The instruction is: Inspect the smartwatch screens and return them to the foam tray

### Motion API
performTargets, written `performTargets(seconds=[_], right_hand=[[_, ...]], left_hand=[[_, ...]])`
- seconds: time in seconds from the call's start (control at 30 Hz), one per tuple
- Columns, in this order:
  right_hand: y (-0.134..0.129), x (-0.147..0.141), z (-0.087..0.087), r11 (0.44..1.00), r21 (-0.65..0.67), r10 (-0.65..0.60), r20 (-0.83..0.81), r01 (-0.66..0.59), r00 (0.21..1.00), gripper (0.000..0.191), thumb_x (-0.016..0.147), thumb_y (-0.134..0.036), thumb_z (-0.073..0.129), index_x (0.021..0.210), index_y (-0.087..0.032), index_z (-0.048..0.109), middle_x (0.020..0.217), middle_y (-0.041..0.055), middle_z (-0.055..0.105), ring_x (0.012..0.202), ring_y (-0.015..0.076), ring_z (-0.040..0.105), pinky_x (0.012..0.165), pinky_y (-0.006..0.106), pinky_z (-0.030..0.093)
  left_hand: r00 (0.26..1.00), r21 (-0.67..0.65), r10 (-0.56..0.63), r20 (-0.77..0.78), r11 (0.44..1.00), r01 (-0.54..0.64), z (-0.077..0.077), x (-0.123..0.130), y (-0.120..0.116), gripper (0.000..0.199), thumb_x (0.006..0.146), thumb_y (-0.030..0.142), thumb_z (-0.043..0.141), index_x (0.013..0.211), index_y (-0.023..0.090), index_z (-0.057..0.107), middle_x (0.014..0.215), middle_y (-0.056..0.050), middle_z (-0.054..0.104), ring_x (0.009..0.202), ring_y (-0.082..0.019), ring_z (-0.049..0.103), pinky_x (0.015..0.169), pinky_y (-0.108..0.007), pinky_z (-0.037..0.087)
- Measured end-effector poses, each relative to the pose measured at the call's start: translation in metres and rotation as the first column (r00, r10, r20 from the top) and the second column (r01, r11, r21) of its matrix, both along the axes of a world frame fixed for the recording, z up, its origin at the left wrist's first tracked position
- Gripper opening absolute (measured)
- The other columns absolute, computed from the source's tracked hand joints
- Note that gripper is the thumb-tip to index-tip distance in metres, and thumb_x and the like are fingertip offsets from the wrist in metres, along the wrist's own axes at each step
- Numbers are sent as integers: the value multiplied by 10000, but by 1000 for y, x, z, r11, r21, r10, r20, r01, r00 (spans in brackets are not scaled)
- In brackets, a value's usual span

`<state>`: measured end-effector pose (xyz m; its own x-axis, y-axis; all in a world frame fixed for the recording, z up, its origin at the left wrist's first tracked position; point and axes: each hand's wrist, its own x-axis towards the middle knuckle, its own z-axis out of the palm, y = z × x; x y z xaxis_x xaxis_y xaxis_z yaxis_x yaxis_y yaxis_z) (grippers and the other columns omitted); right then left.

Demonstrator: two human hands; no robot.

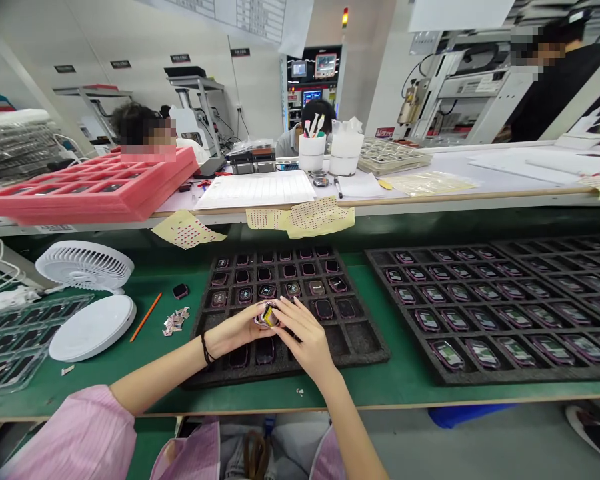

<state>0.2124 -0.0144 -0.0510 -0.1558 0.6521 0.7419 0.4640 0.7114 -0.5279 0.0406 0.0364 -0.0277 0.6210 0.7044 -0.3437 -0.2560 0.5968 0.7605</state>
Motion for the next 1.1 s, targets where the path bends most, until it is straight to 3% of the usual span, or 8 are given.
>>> performTargets(seconds=[0.13, 0.4, 0.6, 0.77, 1.1], right_hand=[[2, -2, -1, 980, 197, -20, 11, 17, 1000, 453, 865, -108, 603, 1292, -256, 567, 1239, 71, 639, 1193, 261, 570, 1010, 510, 483], [-5, -10, -7, 941, 322, -152, 128, 104, 980, 619, 846, 3, 551, 1417, -195, 418, 1245, 113, 632, 1202, 264, 562, 949, 416, 557], [-7, -15, -3, 951, 284, -173, 165, 121, 971, 610, 870, -87, 580, 1437, -195, 381, 1301, 128, 587, 1200, 270, 563, 944, 412, 559], [-8, -20, -3, 953, 273, -176, 151, 130, 973, 601, 887, -57, 532, 1446, -189, 355, 1330, 121, 560, 1215, 265, 548, 957, 395, 551], [-4, -16, -5, 993, 113, -32, -39, 36, 999, 473, 895, -58, 522, 1322, -261, 533, 1262, 47, 623, 1188, 240, 576, 1003, 434, 512]], left_hand=[[998, -72, 27, 56, 997, -23, 2, 0, -6, 248, 755, 297, 747, 945, 164, 661, 840, -25, 700, 773, -119, 655, 835, -285, 511], [995, -150, 57, 80, 988, -45, 4, 1, -12, 214, 737, 231, 762, 906, 161, 651, 803, -9, 682, 755, -107, 640, 837, -282, 493], [994, -152, 71, 81, 987, -58, -2, -1, -12, 259, 690, 285, 800, 842, 145, 645, 775, -11, 686, 702, -101, 636, 735, -240, 508], [991, -186, 88, 103, 980, -67, -3, -1, -12, 236, 704, 271, 792, 829, 134, 645, 758, -16, 689, 671, -96, 636, 741, -246, 520], [984, -280, 149, 95, 953, -117, 1, 4, -17, 125, 862, 224, 635, 805, 113, 639, 703, -26, 673, 649, -100, 646, 751, -257, 520]])
